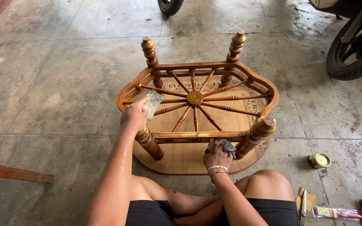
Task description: The person cleans a wooden wheel-shaped table base using a cloth and small pieces of sandpaper, wiping the legs and central spokes.
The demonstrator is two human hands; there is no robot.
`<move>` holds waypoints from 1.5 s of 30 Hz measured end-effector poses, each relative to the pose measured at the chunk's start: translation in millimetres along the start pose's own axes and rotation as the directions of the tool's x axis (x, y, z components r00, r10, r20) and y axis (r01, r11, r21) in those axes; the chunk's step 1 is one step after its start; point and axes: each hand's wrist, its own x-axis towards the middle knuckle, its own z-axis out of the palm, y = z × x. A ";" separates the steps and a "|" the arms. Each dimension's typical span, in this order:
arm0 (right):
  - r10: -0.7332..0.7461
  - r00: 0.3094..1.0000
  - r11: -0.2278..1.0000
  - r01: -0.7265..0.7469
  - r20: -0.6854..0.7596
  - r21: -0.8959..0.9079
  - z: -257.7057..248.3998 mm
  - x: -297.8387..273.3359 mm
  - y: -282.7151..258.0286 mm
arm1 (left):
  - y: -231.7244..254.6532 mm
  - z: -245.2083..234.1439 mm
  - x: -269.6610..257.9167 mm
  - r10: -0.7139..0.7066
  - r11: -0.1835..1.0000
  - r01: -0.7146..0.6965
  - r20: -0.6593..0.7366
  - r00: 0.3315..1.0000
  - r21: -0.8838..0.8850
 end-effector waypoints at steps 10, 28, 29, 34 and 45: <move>0.013 0.993 0.971 -0.040 0.114 0.236 5.1 -29.8 24.0 | 3.3 -1.5 -1.5 0.039 0.999 -0.039 -0.028 0.999 -0.001; -0.061 0.656 0.846 0.435 -0.752 0.310 8.3 3.8 39.5 | 6.1 -5.9 -5.2 0.097 0.995 -0.097 -0.090 0.991 0.006; -0.075 0.566 0.830 0.491 -0.821 0.263 6.9 12.7 45.2 | 6.2 -5.8 -8.6 0.081 0.997 -0.080 -0.074 0.994 0.012; -0.251 0.644 0.940 0.340 -0.723 -0.024 -8.2 53.0 39.7 | 10.7 -12.6 -14.2 0.056 0.998 -0.056 -0.045 0.997 -0.001; -0.558 0.755 0.683 0.653 -0.344 0.326 0.0 3.6 -168.5 | 2.9 -1.7 -2.7 0.206 0.978 -0.201 -0.156 0.966 0.046</move>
